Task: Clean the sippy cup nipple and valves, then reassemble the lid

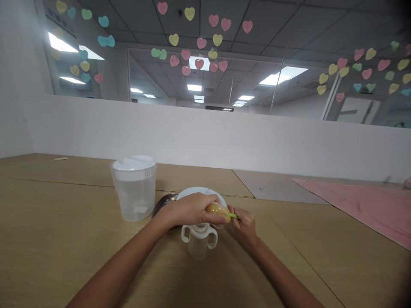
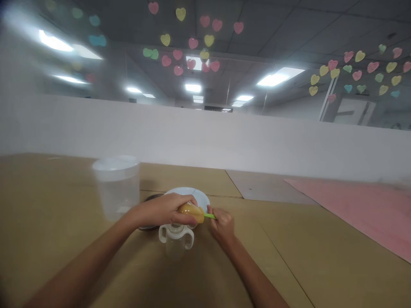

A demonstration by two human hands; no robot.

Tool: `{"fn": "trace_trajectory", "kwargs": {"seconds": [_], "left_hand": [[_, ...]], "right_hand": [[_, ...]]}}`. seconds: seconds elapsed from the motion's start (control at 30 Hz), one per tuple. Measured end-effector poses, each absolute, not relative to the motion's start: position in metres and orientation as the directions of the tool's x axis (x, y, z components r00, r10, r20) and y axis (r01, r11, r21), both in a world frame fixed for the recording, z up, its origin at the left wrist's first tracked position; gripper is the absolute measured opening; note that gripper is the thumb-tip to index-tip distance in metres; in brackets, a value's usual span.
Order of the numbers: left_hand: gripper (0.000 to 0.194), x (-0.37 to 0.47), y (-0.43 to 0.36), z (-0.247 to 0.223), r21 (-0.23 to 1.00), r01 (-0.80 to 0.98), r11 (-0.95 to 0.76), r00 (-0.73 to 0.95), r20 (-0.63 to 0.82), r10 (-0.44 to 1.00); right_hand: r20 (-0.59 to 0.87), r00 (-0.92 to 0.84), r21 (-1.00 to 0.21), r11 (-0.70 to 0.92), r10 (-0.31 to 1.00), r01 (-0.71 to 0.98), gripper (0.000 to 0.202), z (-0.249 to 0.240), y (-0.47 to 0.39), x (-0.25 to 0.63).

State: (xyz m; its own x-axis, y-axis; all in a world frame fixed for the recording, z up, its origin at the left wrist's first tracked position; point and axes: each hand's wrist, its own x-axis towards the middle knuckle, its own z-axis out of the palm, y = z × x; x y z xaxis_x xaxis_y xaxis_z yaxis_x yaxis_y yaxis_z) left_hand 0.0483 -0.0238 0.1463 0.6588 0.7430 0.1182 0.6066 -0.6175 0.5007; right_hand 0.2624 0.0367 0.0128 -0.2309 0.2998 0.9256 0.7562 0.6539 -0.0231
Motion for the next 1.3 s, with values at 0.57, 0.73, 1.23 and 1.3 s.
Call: {"fn": "trace_trajectory", "kwargs": {"seconds": [0.57,0.73,1.23,1.3], "left_hand": [[0.039,0.05,-0.016,0.145,0.642,0.261,-0.721,0.809,0.262,0.526],[0.043,0.05,-0.013,0.142,0.652,0.259,-0.713,0.777,0.298,0.555],[0.043,0.049,0.003,0.134,0.652,0.328,-0.684,0.654,0.365,0.662],[0.043,0.047,0.005,0.134,0.638,0.343,-0.689,0.641,0.378,0.668]], "right_hand": [[0.929,-0.134,-0.156,0.693,0.346,0.704,0.04,0.018,0.034,0.259],[0.921,-0.116,-0.182,0.674,0.372,0.716,0.04,0.017,0.035,0.258],[0.887,0.008,-0.263,0.489,0.463,0.832,0.045,0.015,0.036,0.255],[0.889,0.011,-0.251,0.468,0.457,0.847,0.047,0.017,0.034,0.254]]}}
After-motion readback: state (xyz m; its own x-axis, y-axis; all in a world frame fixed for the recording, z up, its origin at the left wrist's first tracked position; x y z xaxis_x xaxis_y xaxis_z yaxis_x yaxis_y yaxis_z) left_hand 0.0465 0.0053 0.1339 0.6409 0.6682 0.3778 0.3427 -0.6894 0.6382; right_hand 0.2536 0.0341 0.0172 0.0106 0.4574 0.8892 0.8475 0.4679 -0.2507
